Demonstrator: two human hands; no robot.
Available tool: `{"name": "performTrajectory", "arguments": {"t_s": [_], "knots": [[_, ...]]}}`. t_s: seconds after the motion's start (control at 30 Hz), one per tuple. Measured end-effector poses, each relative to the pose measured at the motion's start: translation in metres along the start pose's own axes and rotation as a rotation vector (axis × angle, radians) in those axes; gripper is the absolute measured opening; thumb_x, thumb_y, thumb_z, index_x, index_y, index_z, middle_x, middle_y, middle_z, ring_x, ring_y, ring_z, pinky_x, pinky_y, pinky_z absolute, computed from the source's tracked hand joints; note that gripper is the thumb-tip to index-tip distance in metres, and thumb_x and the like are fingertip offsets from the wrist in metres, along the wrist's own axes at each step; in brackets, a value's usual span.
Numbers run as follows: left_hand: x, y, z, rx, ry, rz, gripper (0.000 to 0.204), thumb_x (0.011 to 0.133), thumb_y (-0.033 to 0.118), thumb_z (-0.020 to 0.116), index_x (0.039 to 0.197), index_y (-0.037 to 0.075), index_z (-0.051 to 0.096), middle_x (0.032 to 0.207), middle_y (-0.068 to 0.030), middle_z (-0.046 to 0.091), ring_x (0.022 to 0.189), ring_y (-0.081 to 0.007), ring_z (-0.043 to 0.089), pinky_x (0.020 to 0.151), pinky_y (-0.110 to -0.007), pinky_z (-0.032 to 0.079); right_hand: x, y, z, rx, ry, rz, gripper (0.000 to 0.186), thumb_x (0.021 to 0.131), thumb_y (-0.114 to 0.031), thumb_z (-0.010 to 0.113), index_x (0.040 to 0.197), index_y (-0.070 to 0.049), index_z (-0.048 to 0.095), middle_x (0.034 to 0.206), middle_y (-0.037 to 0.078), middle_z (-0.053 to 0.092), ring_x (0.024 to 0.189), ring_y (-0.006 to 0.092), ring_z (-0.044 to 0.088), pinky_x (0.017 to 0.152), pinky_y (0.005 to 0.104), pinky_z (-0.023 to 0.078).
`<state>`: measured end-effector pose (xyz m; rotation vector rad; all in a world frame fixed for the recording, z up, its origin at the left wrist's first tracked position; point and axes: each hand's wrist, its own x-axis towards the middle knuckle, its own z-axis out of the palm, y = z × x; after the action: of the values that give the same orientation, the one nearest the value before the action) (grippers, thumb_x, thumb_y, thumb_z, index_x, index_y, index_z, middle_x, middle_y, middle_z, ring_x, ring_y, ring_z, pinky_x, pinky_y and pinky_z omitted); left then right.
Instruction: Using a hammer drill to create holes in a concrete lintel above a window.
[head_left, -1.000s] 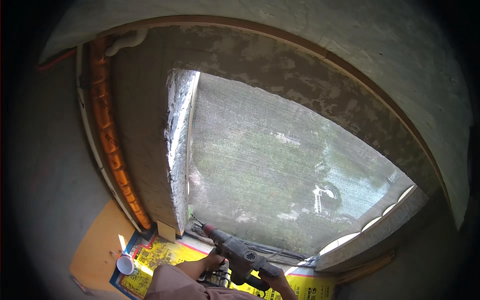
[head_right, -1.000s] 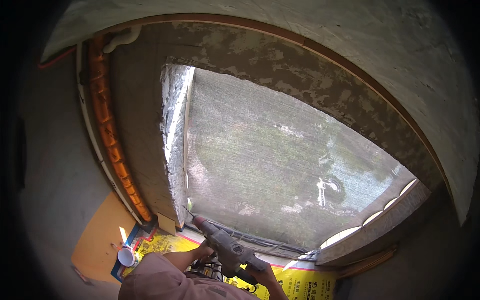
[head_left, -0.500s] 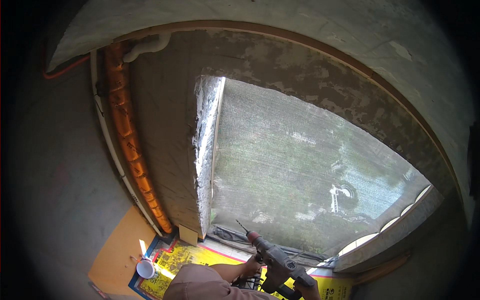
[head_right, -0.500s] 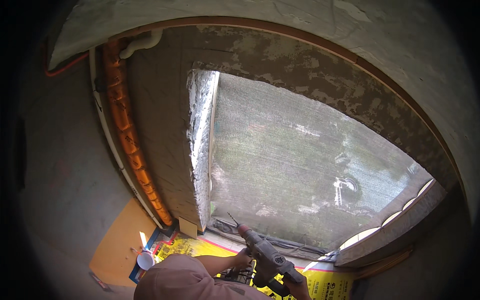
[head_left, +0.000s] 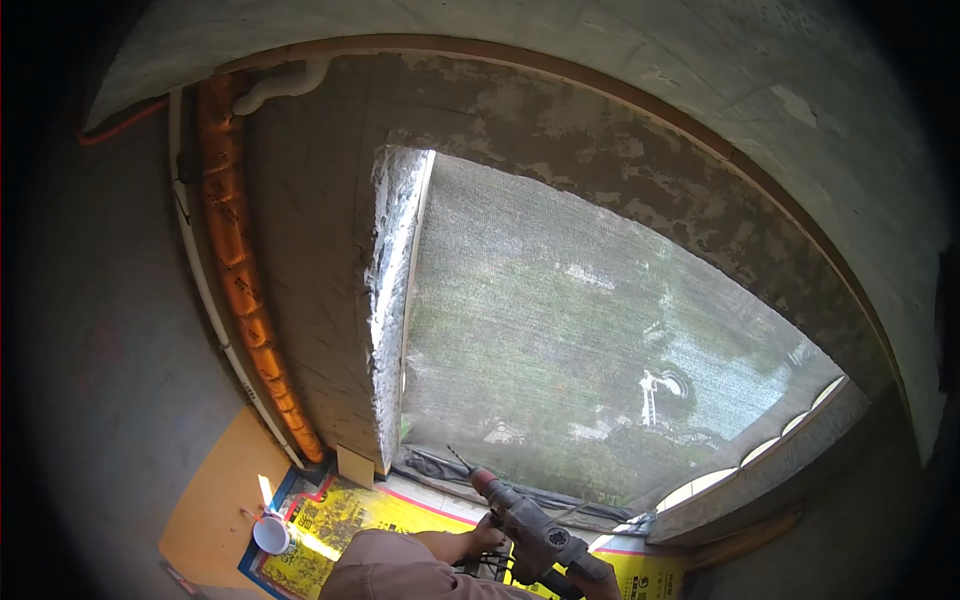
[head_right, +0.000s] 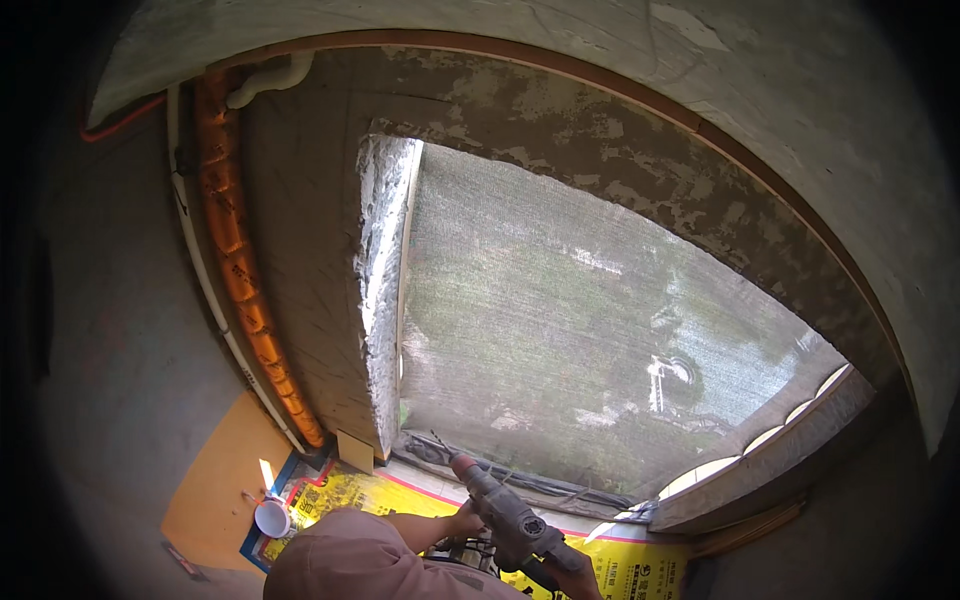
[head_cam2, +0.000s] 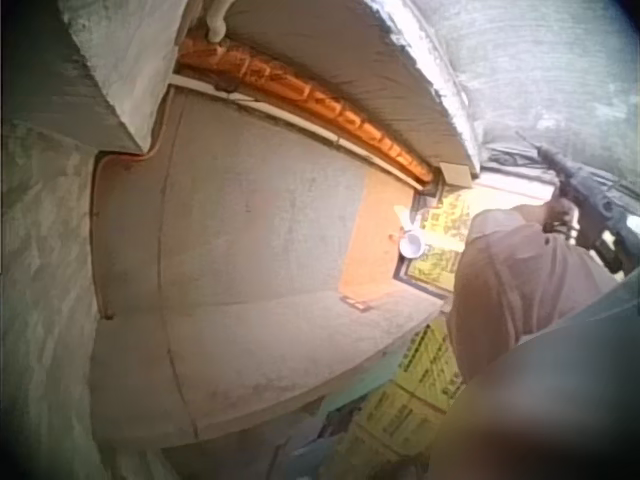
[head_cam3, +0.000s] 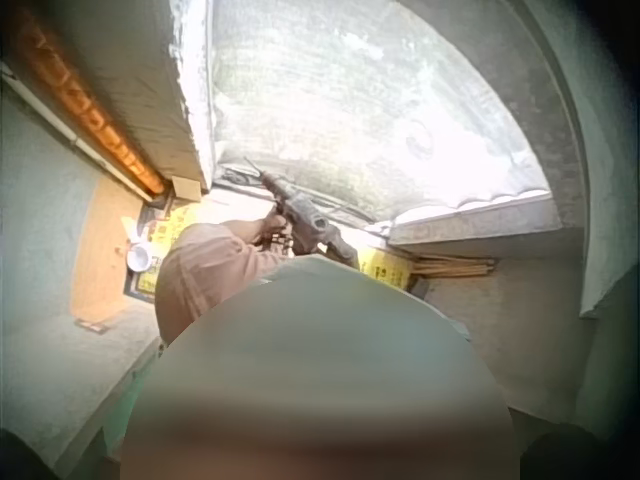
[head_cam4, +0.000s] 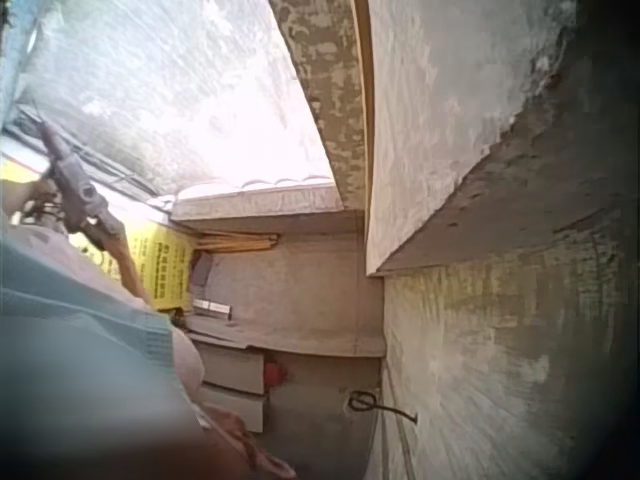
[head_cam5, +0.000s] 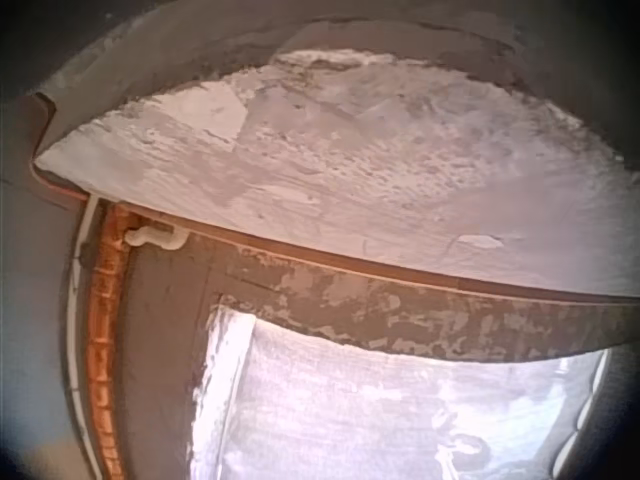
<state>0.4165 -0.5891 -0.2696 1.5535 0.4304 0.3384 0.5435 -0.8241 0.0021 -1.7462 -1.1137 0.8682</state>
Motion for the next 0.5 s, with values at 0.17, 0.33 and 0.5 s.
{"name": "performTrajectory", "arguments": {"t_s": [0.17,0.33,0.5], "knots": [[0.035,0.008,0.067,0.104,0.209,0.281,0.031,0.079,0.004,0.059,0.109,0.008,0.06,0.085,-0.0036,0.063,0.071,-0.0119,0.058,0.059,-0.031,0.046,0.014,0.006,-0.068,-0.062,-0.052,0.009,0.017,0.08,-0.011,0.071,0.095,-0.004,0.068,0.082,0.004,0.068,0.078,0.0124,0.064,0.071,0.0302,0.052],[0.047,-0.014,0.133,0.027,0.417,-0.068,0.03,0.079,0.008,0.063,0.108,0.006,0.064,0.097,-0.0095,0.07,0.09,-0.0179,0.065,0.08,-0.035,0.049,0.017,0.053,-0.156,-0.227,-0.237,0.073,0.028,0.079,-0.013,0.074,0.104,-0.004,0.067,0.093,0.005,0.07,0.087,0.0122,0.065,0.08,0.0306,0.052],[0.048,0.079,0.189,-0.117,0.478,0.06,0.046,0.079,0.014,0.072,0.122,0.006,0.057,0.123,-0.012,0.061,0.118,-0.0225,0.055,0.099,-0.036,0.042,0.004,0.007,-0.207,-0.291,-0.35,-0.017,0.023,0.082,-0.014,0.074,0.099,-0.001,0.068,0.092,0.005,0.07,0.082,0.0116,0.064,0.076,0.0296,0.052]]}}
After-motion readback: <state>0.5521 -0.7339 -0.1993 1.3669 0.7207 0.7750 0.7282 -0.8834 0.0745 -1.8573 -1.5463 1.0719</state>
